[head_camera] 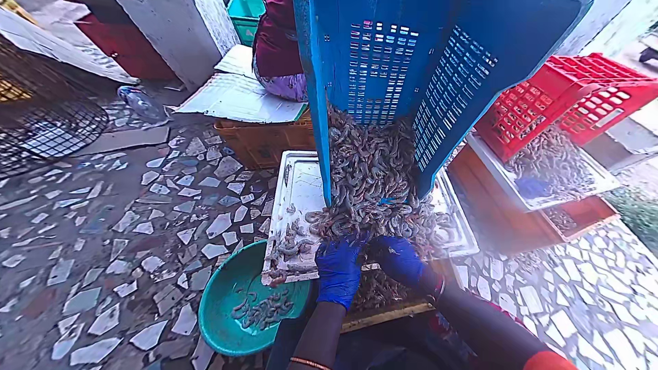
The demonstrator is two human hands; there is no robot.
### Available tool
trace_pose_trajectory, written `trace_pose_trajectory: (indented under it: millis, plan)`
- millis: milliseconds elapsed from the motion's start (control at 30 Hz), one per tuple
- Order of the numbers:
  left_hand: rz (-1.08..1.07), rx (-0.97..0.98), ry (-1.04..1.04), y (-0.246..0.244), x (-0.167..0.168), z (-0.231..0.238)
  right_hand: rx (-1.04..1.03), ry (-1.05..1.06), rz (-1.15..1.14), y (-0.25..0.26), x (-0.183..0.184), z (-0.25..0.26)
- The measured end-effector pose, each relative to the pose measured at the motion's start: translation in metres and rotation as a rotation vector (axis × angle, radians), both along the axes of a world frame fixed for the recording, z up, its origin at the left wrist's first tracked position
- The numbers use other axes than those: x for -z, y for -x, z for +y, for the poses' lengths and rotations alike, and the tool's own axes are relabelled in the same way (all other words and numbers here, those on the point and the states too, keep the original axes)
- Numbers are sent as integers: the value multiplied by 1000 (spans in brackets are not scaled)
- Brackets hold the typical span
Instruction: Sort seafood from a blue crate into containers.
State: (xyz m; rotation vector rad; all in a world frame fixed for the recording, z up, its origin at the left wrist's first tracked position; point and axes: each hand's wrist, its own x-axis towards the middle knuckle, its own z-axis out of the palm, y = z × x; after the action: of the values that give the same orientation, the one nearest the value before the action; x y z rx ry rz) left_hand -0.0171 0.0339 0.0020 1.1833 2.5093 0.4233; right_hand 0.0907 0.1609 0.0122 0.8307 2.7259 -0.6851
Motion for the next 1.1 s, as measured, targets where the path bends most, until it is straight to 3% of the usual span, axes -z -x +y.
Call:
trace_pose_trajectory:
  millis: [100,267,367,467,533,667,767,833,967,1033,1100]
  plan:
    - [-5,64,-26,-16,2,11,176,374,-2,-10,-4,3]
    - [133,109,8,-32,1,12,181,332,-67,-15,-11,14]
    - [-89,-66,-150,-34,0,8,72,215,45,-26,-12,15]
    - [-356,-266,-96,-26,-12,7,-40,198,182,-34,-6,12]
    - [-408,-351,-78,-17,-13,4,-21,252,195,-36,-3,14]
    - [-485,-152,-102,1,-5,-11,25,286,248,-38,-1,16]
    - [-572,15,-80,-5,-5,-10,80,444,276,-35,-3,9]
    - [-464,16,70,-10,-15,-6,160,616,298,-35,-6,3]
    - [-330,-40,183,-6,-20,-6,270,941,489,-45,-12,2]
    - [-365,-82,155,0,-16,-11,191,769,402,-48,-14,12]
    - [-492,-130,10,4,-10,-17,-26,330,68,-44,-16,21]
